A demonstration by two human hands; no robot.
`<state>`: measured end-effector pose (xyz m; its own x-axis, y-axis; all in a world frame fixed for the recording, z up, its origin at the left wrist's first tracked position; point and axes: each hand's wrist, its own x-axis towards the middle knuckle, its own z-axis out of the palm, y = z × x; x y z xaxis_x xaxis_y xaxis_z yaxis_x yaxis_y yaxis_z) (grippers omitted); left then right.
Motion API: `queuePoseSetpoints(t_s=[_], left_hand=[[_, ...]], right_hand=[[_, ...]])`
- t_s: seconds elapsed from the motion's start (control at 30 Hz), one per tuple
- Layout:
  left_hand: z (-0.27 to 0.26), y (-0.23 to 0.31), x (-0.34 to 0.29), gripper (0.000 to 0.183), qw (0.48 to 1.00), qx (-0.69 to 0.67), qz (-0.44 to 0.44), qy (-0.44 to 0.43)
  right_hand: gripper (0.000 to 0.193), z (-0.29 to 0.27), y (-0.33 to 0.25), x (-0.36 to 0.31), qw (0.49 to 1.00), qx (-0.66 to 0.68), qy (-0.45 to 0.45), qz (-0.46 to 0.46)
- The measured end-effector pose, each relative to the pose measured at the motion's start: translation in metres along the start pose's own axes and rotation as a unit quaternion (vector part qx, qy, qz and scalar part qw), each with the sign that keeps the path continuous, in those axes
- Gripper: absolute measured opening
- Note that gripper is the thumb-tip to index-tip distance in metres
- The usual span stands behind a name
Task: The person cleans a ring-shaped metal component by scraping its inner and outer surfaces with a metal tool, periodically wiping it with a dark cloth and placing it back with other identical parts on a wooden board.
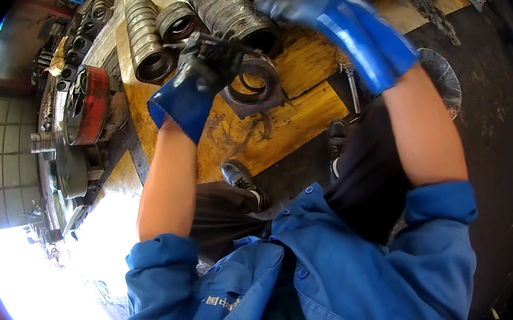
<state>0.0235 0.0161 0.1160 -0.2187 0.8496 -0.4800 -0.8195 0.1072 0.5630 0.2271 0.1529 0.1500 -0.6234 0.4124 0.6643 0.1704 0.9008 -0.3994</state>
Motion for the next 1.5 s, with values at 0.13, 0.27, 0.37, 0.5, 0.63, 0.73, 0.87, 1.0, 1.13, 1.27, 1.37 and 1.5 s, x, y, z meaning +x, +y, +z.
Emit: queuePoseSetpoints(t_s=[0.13, 0.27, 0.37, 0.5, 0.63, 0.73, 0.87, 1.0, 1.13, 1.27, 1.37, 1.5], left_hand=[[-0.030, -0.002, -0.003, 0.042, 0.990, -0.019, 0.044, 0.133], [-0.142, 0.041, 0.005, 0.047, 0.997, 0.034, 0.019, 0.063], [-0.206, 0.071, -0.013, 0.054, 0.995, -0.047, -0.043, 0.078], [-0.196, 0.076, -0.011, 0.052, 0.925, -0.232, -0.293, 0.062], [-0.244, 0.084, -0.021, 0.051, 0.979, -0.108, -0.024, 0.169], [-0.197, 0.066, -0.042, 0.048, 0.968, -0.219, -0.109, 0.063], [-0.121, 0.055, -0.042, 0.041, 0.981, -0.130, 0.015, 0.142], [-0.116, 0.064, -0.039, 0.037, 0.968, -0.111, 0.095, 0.202], [-0.137, 0.088, -0.073, 0.040, 0.955, -0.143, 0.137, 0.219], [-0.131, 0.098, -0.063, 0.039, 0.957, -0.190, 0.146, 0.164], [-0.128, 0.107, -0.072, 0.040, 0.947, -0.209, 0.188, 0.158], [-0.136, 0.116, -0.080, 0.039, 0.951, -0.197, 0.197, 0.137]], right_hand=[[0.024, -0.101, 0.058, -0.053, 0.977, -0.006, 0.195, 0.081], [0.029, -0.092, 0.133, -0.243, 0.919, -0.003, 0.101, 0.380], [0.053, -0.086, 0.084, -0.363, 0.870, -0.159, -0.030, 0.466], [0.046, -0.065, 0.041, -0.496, 0.632, -0.217, -0.159, 0.727], [0.048, -0.032, 0.041, -0.503, 0.573, -0.291, -0.205, 0.738], [0.046, -0.024, 0.059, -0.508, 0.582, -0.153, -0.201, 0.773], [0.028, -0.014, 0.112, -0.634, 0.691, -0.171, -0.494, 0.498], [0.029, -0.031, 0.118, -0.660, 0.681, -0.150, -0.352, 0.624], [0.031, -0.058, 0.111, -0.603, 0.684, -0.110, -0.279, 0.665], [0.034, -0.120, 0.109, -0.567, 0.737, -0.082, -0.217, 0.635], [0.038, -0.177, 0.146, -0.480, 0.772, -0.255, -0.303, 0.497], [0.034, -0.206, 0.133, -0.246, 0.787, -0.397, -0.252, 0.400]])
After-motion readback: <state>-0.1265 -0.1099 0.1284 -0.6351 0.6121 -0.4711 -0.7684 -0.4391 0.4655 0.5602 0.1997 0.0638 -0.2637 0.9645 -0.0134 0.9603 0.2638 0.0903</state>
